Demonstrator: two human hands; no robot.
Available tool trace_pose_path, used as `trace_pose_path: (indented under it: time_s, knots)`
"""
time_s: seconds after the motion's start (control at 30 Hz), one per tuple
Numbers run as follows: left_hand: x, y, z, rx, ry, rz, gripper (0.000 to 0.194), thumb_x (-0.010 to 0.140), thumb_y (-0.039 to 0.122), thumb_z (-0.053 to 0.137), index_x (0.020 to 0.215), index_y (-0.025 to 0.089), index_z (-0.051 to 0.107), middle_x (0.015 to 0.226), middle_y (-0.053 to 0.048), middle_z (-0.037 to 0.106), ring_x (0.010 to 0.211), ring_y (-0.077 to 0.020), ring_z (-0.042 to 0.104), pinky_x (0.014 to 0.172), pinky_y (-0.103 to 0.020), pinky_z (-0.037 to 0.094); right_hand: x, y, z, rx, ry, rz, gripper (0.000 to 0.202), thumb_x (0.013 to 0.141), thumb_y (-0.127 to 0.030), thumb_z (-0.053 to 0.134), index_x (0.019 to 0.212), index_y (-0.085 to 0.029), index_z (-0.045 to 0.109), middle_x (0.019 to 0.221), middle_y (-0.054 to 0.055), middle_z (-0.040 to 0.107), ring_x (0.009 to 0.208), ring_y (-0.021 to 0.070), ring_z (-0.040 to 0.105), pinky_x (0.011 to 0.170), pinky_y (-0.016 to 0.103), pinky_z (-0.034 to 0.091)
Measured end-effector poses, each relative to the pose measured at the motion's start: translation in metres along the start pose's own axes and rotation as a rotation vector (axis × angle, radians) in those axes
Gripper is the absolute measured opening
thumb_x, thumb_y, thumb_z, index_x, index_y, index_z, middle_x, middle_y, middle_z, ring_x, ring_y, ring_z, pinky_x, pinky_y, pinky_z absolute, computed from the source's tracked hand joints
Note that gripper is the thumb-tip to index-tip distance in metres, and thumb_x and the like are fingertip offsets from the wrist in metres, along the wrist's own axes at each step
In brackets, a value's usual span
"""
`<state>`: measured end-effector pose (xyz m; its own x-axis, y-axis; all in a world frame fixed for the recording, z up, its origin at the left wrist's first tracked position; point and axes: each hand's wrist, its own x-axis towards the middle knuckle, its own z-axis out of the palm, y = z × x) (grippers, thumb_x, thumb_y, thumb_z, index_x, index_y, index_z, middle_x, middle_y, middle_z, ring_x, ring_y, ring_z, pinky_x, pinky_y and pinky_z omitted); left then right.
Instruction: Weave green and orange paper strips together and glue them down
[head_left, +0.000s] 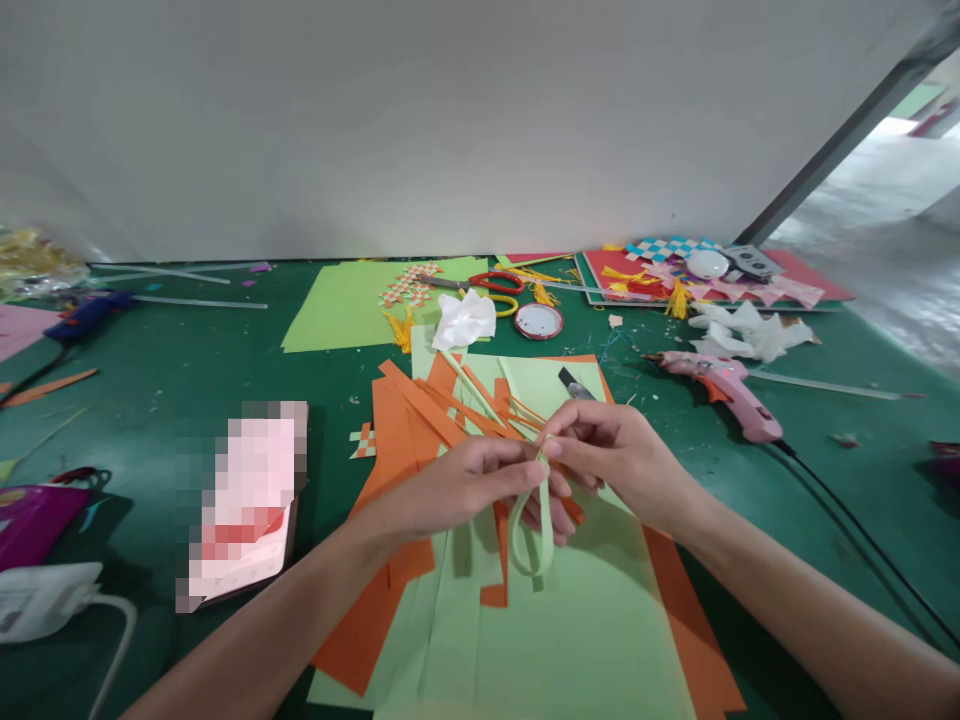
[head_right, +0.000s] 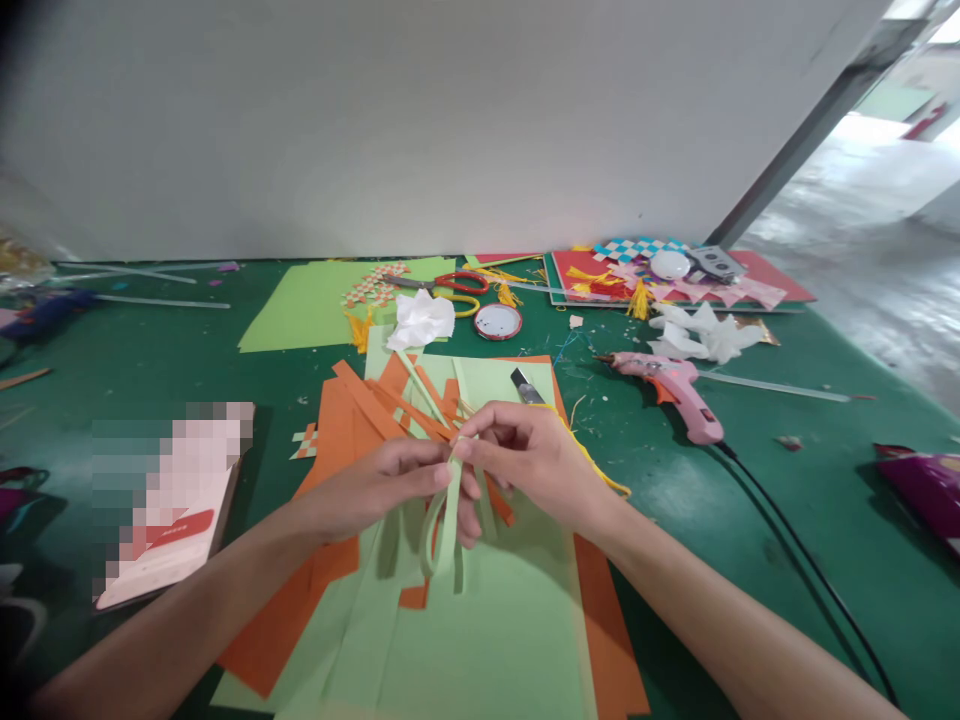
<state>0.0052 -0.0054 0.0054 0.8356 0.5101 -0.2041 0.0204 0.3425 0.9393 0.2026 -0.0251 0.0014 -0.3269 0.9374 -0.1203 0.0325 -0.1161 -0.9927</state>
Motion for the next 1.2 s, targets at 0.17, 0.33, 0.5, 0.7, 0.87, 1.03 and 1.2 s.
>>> trace_pose_path:
  time_s: [0.17,0.33,0.5,0.7,0.87,1.03,1.2]
  knots:
    - [0.0016,-0.002,-0.0006,-0.088,0.01,0.046,0.029,0.099,0.034,0.046,0.107,0.015,0.067,0.09,-0.01,0.074,0.079,-0.0167,0.071,0.078,-0.028,0.051,-0.0012,-0.0004,0.0006,0.02,-0.024,-0.003,0.014,0.082,-0.029,0.07,0.076,-0.019,0.063,0.058,-0.005,0.058,0.044,0.0052,0.047,0.041,0.018,0.034]
    - [0.0027,-0.0016,-0.0011,-0.141,-0.003,0.057,0.026,0.099,0.029,0.048,0.094,0.013,0.068,0.085,-0.008,0.074,0.077,-0.0152,0.071,0.076,-0.026,0.051,-0.002,-0.0001,0.0014,0.029,-0.022,-0.032,0.015,0.081,-0.026,0.07,0.072,-0.018,0.062,0.061,-0.005,0.061,0.047,0.0039,0.045,0.043,0.018,0.032]
    - [0.0022,-0.003,-0.0024,-0.112,0.004,0.045,0.026,0.099,0.03,0.047,0.092,0.013,0.066,0.083,-0.008,0.074,0.075,-0.0142,0.07,0.074,-0.024,0.05,-0.0014,0.0005,0.0017,0.043,-0.022,-0.057,0.013,0.081,-0.022,0.071,0.072,-0.018,0.063,0.06,-0.005,0.063,0.048,0.0037,0.045,0.044,0.017,0.032]
    - [0.0026,-0.0044,-0.0033,-0.149,0.0,0.032,0.027,0.1,0.03,0.045,0.091,0.014,0.065,0.081,-0.008,0.075,0.074,-0.0139,0.07,0.078,-0.025,0.051,-0.0001,-0.0004,0.0007,0.046,-0.062,-0.064,0.003,0.083,-0.021,0.069,0.085,-0.021,0.068,0.063,-0.005,0.065,0.048,0.0037,0.047,0.044,0.016,0.034]
    - [0.003,-0.0037,-0.0028,-0.149,-0.005,0.052,0.028,0.101,0.027,0.043,0.091,0.013,0.065,0.081,-0.007,0.075,0.073,-0.0127,0.07,0.077,-0.023,0.052,-0.0006,-0.0014,0.0012,0.052,-0.058,-0.076,0.004,0.082,-0.019,0.07,0.078,-0.02,0.068,0.063,-0.005,0.065,0.049,0.0033,0.048,0.044,0.016,0.034]
    - [0.0025,-0.0032,-0.0032,-0.099,0.006,0.049,0.028,0.1,0.028,0.044,0.094,0.013,0.066,0.081,-0.006,0.075,0.074,-0.0122,0.07,0.078,-0.023,0.051,-0.0014,-0.0019,0.0019,0.038,-0.043,-0.072,0.009,0.081,-0.016,0.071,0.073,-0.018,0.065,0.062,-0.005,0.064,0.049,0.0033,0.049,0.044,0.016,0.034]
    - [0.0019,-0.0023,-0.0034,-0.077,0.003,0.041,0.03,0.101,0.028,0.043,0.092,0.013,0.067,0.082,-0.007,0.075,0.075,-0.0124,0.069,0.078,-0.024,0.05,-0.0012,-0.0003,0.0021,0.028,-0.047,-0.071,0.014,0.082,-0.017,0.069,0.07,-0.018,0.062,0.059,-0.005,0.064,0.047,0.0041,0.051,0.044,0.018,0.034]
